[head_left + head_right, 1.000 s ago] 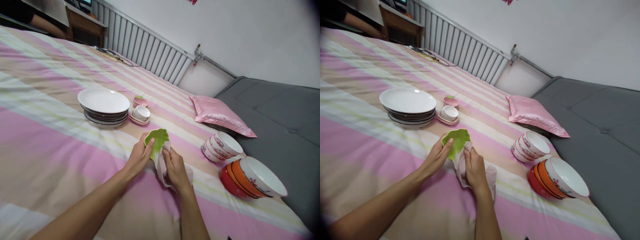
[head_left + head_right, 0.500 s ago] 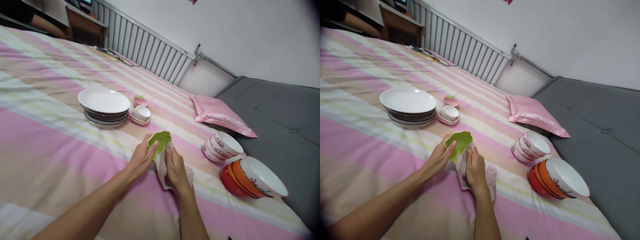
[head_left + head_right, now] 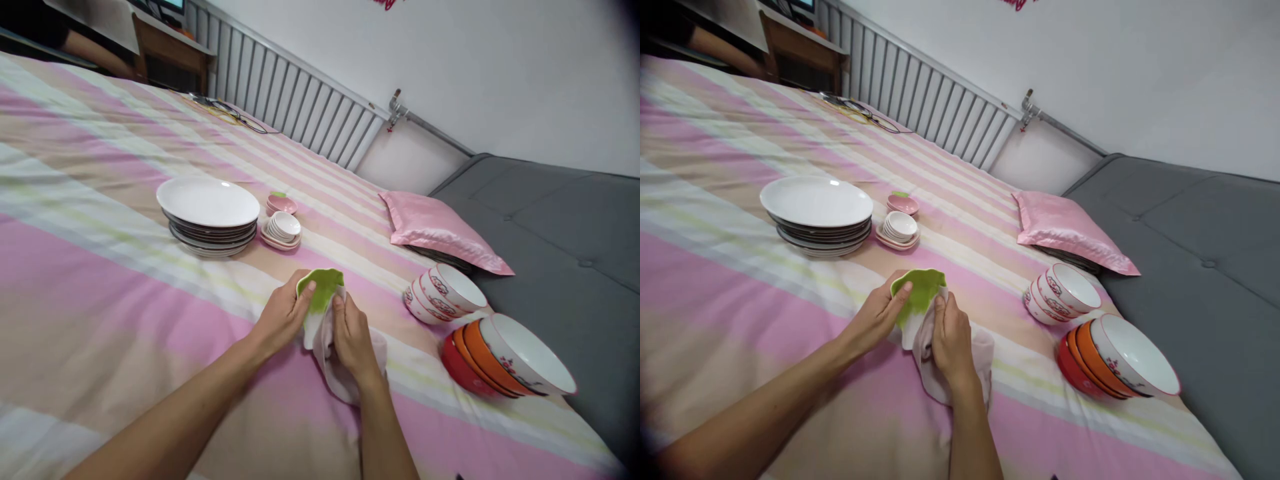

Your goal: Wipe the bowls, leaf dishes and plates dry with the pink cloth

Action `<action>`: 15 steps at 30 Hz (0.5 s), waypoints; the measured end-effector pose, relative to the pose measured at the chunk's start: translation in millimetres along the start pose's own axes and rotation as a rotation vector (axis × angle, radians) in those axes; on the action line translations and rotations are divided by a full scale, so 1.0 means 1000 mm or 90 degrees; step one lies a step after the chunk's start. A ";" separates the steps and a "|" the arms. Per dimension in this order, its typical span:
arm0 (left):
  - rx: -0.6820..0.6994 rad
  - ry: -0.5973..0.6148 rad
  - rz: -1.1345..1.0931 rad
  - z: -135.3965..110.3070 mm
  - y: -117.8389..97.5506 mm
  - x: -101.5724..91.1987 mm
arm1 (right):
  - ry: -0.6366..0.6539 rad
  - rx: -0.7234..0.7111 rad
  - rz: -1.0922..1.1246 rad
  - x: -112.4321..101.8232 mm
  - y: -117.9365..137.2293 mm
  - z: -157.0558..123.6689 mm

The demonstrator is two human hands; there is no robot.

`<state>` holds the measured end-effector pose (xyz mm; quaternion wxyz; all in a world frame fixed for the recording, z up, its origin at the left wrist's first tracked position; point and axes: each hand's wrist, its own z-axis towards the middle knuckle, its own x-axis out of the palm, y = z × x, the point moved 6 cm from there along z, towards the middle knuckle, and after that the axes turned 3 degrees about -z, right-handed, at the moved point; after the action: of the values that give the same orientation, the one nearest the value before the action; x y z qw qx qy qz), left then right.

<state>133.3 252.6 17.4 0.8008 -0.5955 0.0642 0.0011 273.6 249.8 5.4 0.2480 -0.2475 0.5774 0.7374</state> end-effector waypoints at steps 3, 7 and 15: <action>-0.003 0.035 0.024 -0.001 -0.002 0.001 | 0.005 -0.011 -0.021 0.000 -0.001 0.000; -0.027 0.046 0.015 -0.002 0.000 0.001 | 0.023 -0.019 -0.038 0.000 -0.001 0.001; -0.032 0.058 0.013 -0.002 0.002 0.002 | 0.047 -0.016 0.032 0.002 0.002 0.003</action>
<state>134.9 251.3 14.4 0.7820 -0.6139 0.1065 -0.0158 270.4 252.0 6.5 0.2049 -0.2635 0.5832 0.7406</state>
